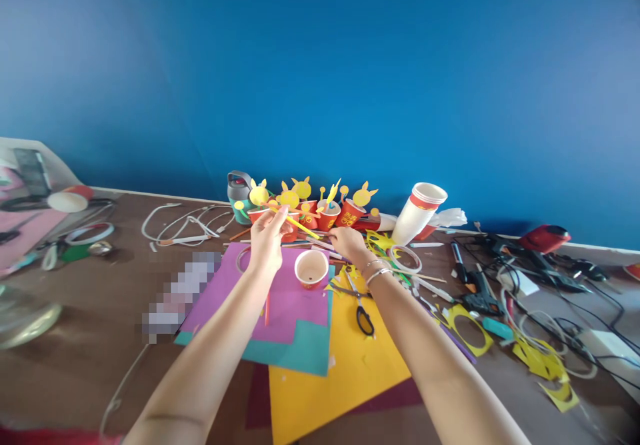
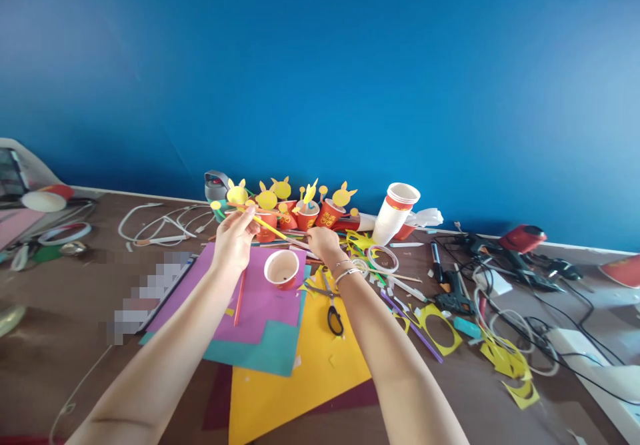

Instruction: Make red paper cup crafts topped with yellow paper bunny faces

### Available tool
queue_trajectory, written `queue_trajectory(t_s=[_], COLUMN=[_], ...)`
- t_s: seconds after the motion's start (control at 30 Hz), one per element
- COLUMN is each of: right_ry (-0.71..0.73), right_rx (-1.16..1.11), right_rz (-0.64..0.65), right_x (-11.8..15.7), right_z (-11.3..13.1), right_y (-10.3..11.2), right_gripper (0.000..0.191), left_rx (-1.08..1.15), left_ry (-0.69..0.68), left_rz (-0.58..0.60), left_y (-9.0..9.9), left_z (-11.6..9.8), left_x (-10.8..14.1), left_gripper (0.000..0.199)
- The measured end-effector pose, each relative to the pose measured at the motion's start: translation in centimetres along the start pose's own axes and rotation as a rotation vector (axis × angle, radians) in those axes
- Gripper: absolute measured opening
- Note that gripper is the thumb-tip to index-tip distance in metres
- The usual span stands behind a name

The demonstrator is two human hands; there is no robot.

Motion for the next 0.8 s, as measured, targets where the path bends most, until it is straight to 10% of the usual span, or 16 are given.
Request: queue_trajectory(t_s=[0.5, 0.8], right_ry=[0.005, -0.116], right_rx=[0.137, 0.011], right_rz=[0.104, -0.019], right_x=[-2.5, 3.5], right_z=[3.3, -2.5], right_y=[-1.2, 3.7], right_gripper=[0.027, 0.026], left_rx=[0.023, 0.020], left_ry=[0.004, 0.020], left_rz=[-0.029, -0.015], left_y=[0.5, 0.5], left_z=[-0.3, 0.2], left_x=[-0.1, -0.3], left_gripper=[0.030, 0.030])
Point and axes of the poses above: each hand's wrist, its own x-axis away from the middle knuckle, its own y-axis out of the back of the hand, z = x × y, the point moved 9 cm from there along -x, towards the middle knuckle, and after that the axes turned 12 degrees about -x, right-handed, at the moved point
